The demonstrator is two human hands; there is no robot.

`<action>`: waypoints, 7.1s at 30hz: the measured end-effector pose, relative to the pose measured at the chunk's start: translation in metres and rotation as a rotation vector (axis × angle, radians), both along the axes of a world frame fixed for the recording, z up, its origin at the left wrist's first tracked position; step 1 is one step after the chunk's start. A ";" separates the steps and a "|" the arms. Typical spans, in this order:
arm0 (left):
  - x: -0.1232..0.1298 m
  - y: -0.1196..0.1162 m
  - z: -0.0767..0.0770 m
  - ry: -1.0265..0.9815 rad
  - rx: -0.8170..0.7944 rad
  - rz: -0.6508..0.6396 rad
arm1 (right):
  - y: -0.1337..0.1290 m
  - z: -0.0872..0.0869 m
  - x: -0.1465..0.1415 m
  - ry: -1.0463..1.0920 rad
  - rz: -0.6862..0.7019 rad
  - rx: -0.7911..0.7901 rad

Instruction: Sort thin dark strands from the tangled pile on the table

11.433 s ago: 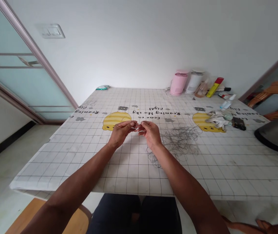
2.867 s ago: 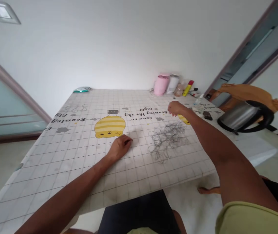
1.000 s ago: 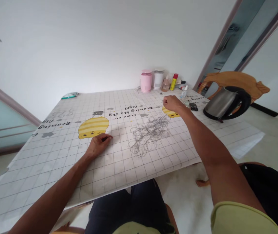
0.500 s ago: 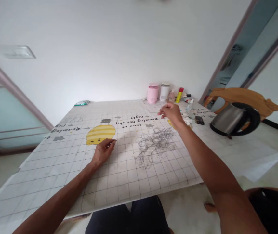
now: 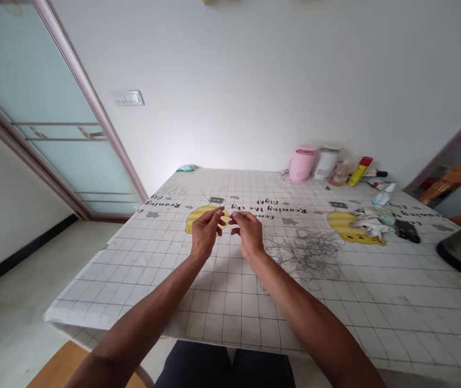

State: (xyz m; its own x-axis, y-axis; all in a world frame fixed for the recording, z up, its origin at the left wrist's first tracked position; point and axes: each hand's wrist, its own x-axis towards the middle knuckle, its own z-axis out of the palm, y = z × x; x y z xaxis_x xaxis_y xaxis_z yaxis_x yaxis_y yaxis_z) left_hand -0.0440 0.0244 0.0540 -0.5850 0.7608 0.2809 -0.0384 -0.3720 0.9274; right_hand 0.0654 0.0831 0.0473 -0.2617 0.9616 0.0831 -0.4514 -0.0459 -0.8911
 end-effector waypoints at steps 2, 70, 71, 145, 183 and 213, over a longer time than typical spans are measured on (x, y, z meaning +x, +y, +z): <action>-0.006 -0.003 0.001 0.008 -0.012 0.015 | -0.001 -0.005 0.000 -0.071 0.059 0.022; -0.043 -0.020 -0.012 0.989 -0.176 -0.479 | 0.050 -0.029 0.046 -0.187 0.548 0.092; -0.043 -0.020 -0.012 1.049 -0.168 -0.466 | 0.050 -0.028 0.046 -0.181 0.545 0.091; -0.017 0.005 -0.044 -0.292 -0.057 -0.411 | 0.020 -0.036 0.020 -0.546 0.056 0.222; -0.012 0.008 -0.057 -0.389 -0.166 -0.500 | 0.010 -0.012 0.036 -1.538 -0.007 1.215; -0.007 0.004 -0.048 -0.375 -0.240 -0.253 | 0.034 -0.023 0.038 -0.969 0.088 0.890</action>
